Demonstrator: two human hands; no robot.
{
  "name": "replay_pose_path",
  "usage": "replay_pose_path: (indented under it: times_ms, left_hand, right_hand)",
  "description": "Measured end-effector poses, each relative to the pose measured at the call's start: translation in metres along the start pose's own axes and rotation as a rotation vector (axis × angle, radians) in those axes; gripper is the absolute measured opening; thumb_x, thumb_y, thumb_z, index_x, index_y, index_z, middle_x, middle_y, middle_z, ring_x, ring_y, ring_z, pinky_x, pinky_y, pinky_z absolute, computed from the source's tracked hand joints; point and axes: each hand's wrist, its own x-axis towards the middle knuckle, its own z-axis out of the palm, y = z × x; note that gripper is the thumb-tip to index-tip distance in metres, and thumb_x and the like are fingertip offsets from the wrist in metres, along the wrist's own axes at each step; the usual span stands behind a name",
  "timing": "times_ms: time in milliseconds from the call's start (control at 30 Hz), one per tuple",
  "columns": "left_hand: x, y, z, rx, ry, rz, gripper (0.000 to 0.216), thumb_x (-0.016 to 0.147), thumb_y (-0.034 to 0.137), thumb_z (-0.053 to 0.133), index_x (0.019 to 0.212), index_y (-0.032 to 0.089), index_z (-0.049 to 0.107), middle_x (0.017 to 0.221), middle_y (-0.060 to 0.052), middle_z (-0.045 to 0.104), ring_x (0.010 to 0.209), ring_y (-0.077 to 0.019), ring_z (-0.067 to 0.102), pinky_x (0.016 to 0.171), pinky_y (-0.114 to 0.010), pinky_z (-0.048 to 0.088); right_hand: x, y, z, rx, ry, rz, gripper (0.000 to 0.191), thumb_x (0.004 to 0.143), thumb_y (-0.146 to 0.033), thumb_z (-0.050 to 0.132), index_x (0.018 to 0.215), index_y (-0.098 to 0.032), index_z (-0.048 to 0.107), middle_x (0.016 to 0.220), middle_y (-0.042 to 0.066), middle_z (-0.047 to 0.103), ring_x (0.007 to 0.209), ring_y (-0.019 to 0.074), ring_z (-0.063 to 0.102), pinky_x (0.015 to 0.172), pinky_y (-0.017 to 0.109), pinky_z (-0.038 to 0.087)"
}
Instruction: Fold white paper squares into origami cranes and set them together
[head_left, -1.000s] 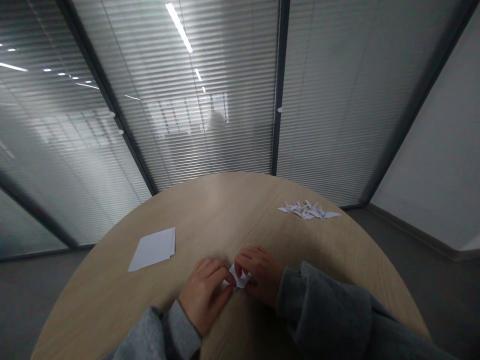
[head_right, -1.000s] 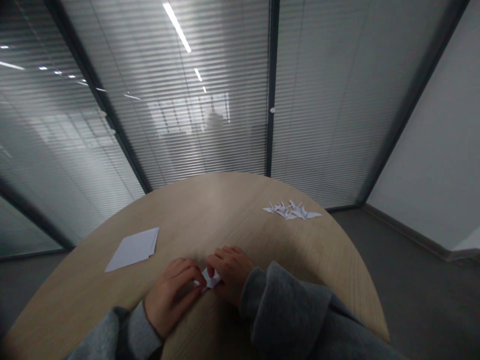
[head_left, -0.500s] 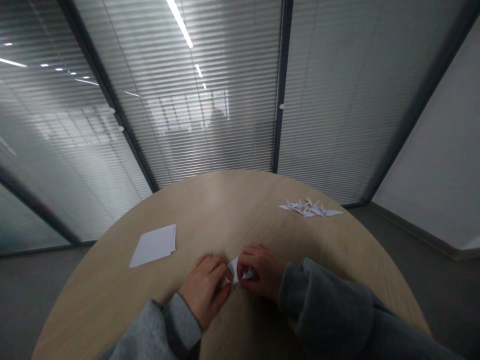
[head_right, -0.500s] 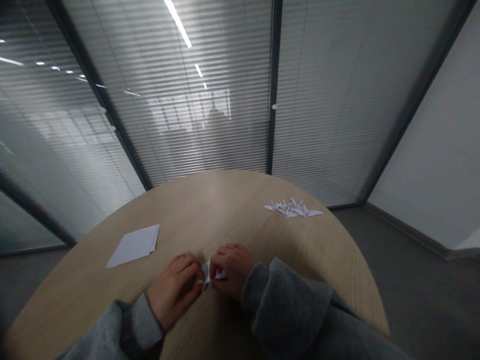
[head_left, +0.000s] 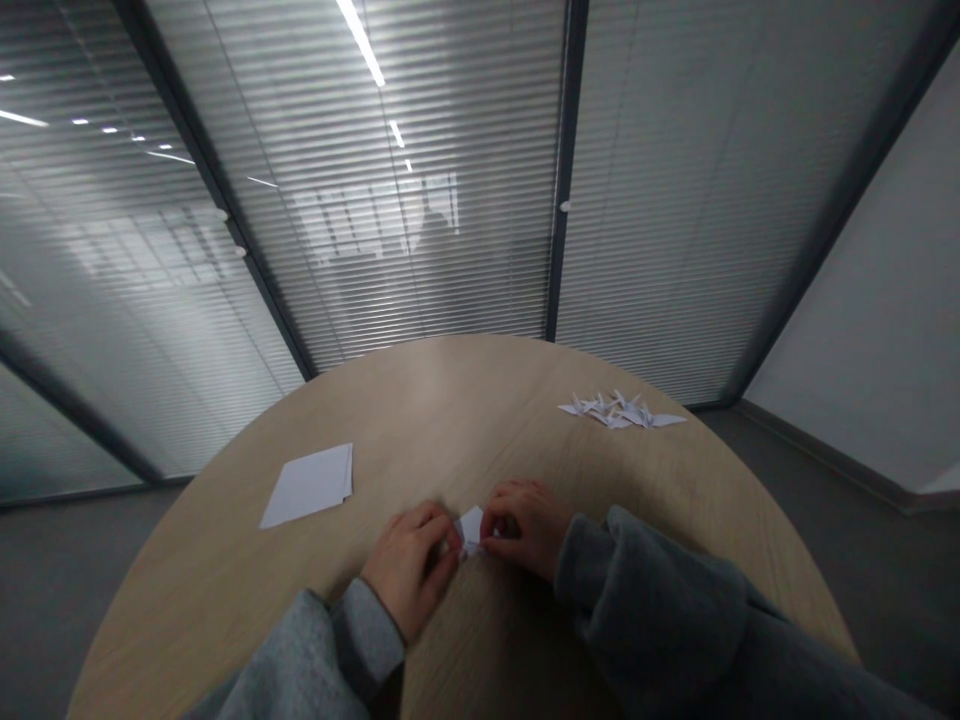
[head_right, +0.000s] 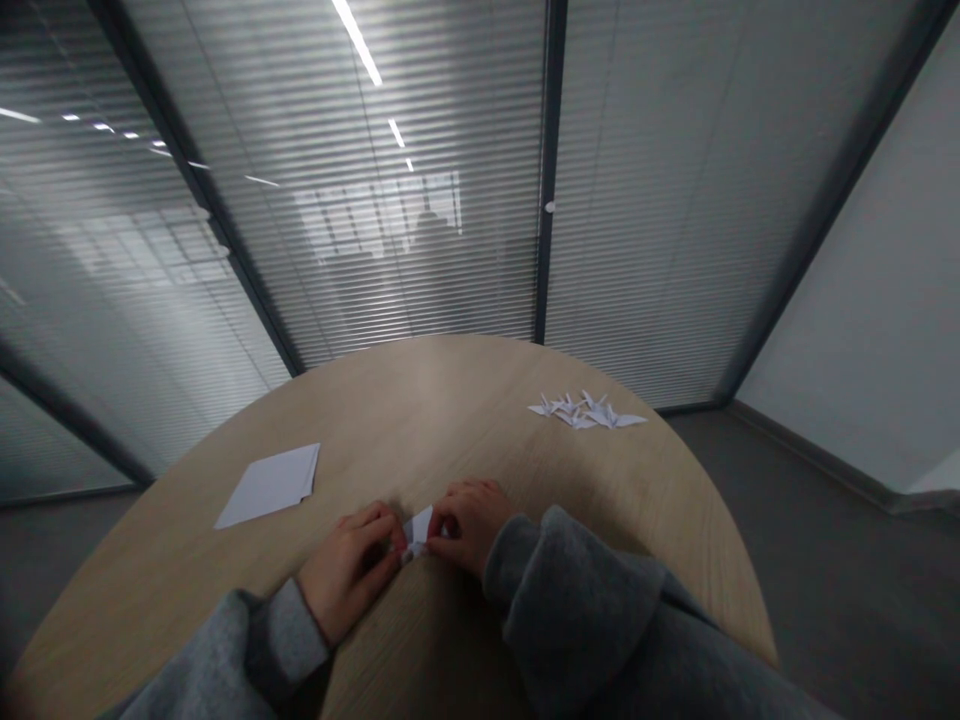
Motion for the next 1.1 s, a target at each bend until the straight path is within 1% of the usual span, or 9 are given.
replay_pose_path:
  times_ms: [167, 333, 633, 767, 933, 1100]
  left_hand:
    - [0.002, 0.002, 0.001, -0.069, -0.007, -0.062, 0.013, 0.081, 0.018, 0.045, 0.072, 0.019, 0.054, 0.081, -0.004, 0.057, 0.077, -0.0209, 0.055, 0.069, -0.033, 0.042]
    - [0.004, 0.005, -0.001, -0.013, -0.053, -0.097, 0.012, 0.081, 0.018, 0.044, 0.074, 0.018, 0.053, 0.083, -0.005, 0.057, 0.079, -0.0216, 0.055, 0.072, -0.035, 0.042]
    - [0.006, 0.008, 0.0, 0.023, -0.053, -0.089, 0.013, 0.083, 0.017, 0.042, 0.075, 0.018, 0.053, 0.083, -0.005, 0.056, 0.079, -0.0216, 0.056, 0.07, -0.034, 0.043]
    - [0.006, 0.009, 0.001, 0.022, -0.02, -0.088, 0.014, 0.084, 0.018, 0.041, 0.074, 0.018, 0.051, 0.081, -0.005, 0.055, 0.077, -0.0214, 0.055, 0.069, -0.033, 0.043]
    - [0.007, 0.008, 0.003, 0.007, -0.014, -0.099, 0.012, 0.082, 0.019, 0.043, 0.072, 0.019, 0.049, 0.078, -0.004, 0.055, 0.075, -0.0211, 0.054, 0.068, -0.033, 0.042]
    - [0.007, 0.007, 0.002, -0.016, -0.015, -0.095, 0.01, 0.081, 0.019, 0.044, 0.073, 0.019, 0.049, 0.078, -0.004, 0.054, 0.074, -0.0207, 0.054, 0.065, -0.031, 0.041]
  right_hand:
    - [0.0, 0.0, 0.001, -0.02, -0.022, 0.083, 0.016, 0.073, -0.036, 0.07, 0.076, -0.02, 0.072, 0.076, 0.003, 0.065, 0.081, 0.019, 0.055, 0.074, 0.032, 0.033]
    - [-0.001, -0.001, -0.001, -0.043, -0.03, 0.078, 0.018, 0.074, -0.036, 0.068, 0.078, -0.019, 0.071, 0.077, 0.003, 0.065, 0.082, 0.0193, 0.055, 0.074, 0.031, 0.033]
    - [-0.002, -0.006, -0.001, -0.07, -0.024, 0.112, 0.019, 0.077, -0.037, 0.066, 0.078, -0.019, 0.07, 0.08, 0.004, 0.063, 0.085, 0.0193, 0.053, 0.074, 0.031, 0.032]
    - [-0.002, -0.006, 0.002, -0.097, -0.016, 0.108, 0.018, 0.078, -0.036, 0.065, 0.079, -0.019, 0.069, 0.082, 0.004, 0.062, 0.087, 0.0199, 0.052, 0.076, 0.031, 0.032]
    - [-0.003, -0.006, 0.004, -0.118, 0.005, 0.089, 0.017, 0.079, -0.035, 0.064, 0.079, -0.019, 0.068, 0.083, 0.005, 0.062, 0.088, 0.0209, 0.052, 0.077, 0.033, 0.033]
    - [-0.005, -0.01, 0.002, -0.123, -0.002, 0.114, 0.016, 0.079, -0.033, 0.063, 0.08, -0.018, 0.067, 0.086, 0.006, 0.063, 0.089, 0.0214, 0.052, 0.079, 0.033, 0.034]
